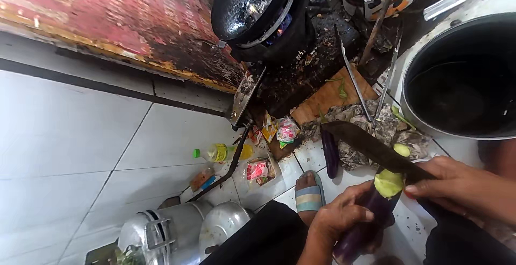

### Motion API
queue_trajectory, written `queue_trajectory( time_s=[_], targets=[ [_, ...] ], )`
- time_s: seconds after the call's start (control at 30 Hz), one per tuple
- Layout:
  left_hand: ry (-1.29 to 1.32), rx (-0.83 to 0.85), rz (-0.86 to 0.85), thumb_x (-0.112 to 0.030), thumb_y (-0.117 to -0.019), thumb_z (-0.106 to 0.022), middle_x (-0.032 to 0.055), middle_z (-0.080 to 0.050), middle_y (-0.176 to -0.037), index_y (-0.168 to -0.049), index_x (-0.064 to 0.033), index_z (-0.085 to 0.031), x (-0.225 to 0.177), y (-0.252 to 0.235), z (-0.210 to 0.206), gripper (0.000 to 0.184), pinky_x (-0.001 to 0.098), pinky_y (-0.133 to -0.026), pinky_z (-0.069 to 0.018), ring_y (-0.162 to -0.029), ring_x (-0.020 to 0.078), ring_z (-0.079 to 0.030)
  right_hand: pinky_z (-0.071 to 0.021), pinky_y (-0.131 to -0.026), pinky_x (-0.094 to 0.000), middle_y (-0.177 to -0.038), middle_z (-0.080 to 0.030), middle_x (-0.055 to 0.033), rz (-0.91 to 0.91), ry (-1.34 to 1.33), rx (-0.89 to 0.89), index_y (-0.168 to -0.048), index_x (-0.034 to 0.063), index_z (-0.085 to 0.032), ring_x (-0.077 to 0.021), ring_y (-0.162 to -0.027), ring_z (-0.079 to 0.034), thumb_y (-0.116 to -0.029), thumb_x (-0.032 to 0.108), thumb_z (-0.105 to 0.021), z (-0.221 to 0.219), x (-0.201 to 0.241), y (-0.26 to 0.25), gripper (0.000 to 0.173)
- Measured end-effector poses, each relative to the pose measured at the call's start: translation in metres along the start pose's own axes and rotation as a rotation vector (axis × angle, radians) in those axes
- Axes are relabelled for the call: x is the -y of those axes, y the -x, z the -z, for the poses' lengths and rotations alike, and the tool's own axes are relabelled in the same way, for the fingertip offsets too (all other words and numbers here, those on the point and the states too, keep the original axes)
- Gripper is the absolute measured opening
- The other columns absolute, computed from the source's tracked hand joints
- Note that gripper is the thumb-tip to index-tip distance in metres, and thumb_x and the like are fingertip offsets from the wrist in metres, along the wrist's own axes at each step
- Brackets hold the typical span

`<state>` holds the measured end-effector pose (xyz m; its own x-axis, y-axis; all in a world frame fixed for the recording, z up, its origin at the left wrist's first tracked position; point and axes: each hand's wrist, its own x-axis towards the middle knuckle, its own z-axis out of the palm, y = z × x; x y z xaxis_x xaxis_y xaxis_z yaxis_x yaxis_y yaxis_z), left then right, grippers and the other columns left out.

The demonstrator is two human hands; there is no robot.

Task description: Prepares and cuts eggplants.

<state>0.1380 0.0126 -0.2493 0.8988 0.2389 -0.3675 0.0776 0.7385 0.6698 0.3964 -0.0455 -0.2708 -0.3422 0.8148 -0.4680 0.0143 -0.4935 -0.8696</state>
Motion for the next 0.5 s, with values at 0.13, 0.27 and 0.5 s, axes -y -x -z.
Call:
queue_trajectory(
  time_s=[0.13, 0.27, 0.5],
  targets=[
    [0.04, -0.013, -0.019, -0.051, -0.0886, -0.072, -0.0015, -0.071, -0.085, -0.13, -0.0196, -0.054, 0.002, -0.002, 0.0, 0.055, 0.0226, -0.05, -0.0533, -0.058, 0.0076, -0.064, -0.042, -0.048, -0.0227, -0.062, -0.053, 0.0158, 0.409, 0.534, -0.382, -0.079, 0.0281, -0.067, 0.0022, -0.055, -0.051, -0.0925, 0.039, -0.054, -0.016, -0.015, -0.002, 0.021],
    [0.107, -0.084, -0.042, -0.053, -0.0869, -0.074, 0.0008, -0.07, -0.084, -0.126, -0.0156, -0.054, -0.002, -0.002, -0.002, 0.058, 0.0242, -0.051, -0.0543, -0.058, 0.0097, -0.064, -0.0524, -0.059, -0.0293, -0.077, -0.063, 0.0091, 0.568, 0.753, -0.613, -0.085, 0.0201, -0.07, -0.0052, -0.071, -0.063, -0.0967, 0.036, -0.048, -0.018, -0.017, 0.001, 0.03],
    [0.068, -0.246, -0.044, -0.053, -0.0808, -0.078, 0.0046, -0.068, -0.076, -0.111, -0.0096, -0.057, -0.06, 0.0, -0.032, 0.057, 0.0277, -0.048, -0.0544, -0.053, 0.0139, -0.064, -0.0484, -0.046, -0.039, -0.072, -0.06, 0.0002, 0.651, 0.953, -0.631, -0.082, 0.0138, -0.066, -0.0179, -0.06, -0.063, -0.0938, 0.034, -0.048, -0.004, 0.016, 0.011, 0.029]
  ],
)
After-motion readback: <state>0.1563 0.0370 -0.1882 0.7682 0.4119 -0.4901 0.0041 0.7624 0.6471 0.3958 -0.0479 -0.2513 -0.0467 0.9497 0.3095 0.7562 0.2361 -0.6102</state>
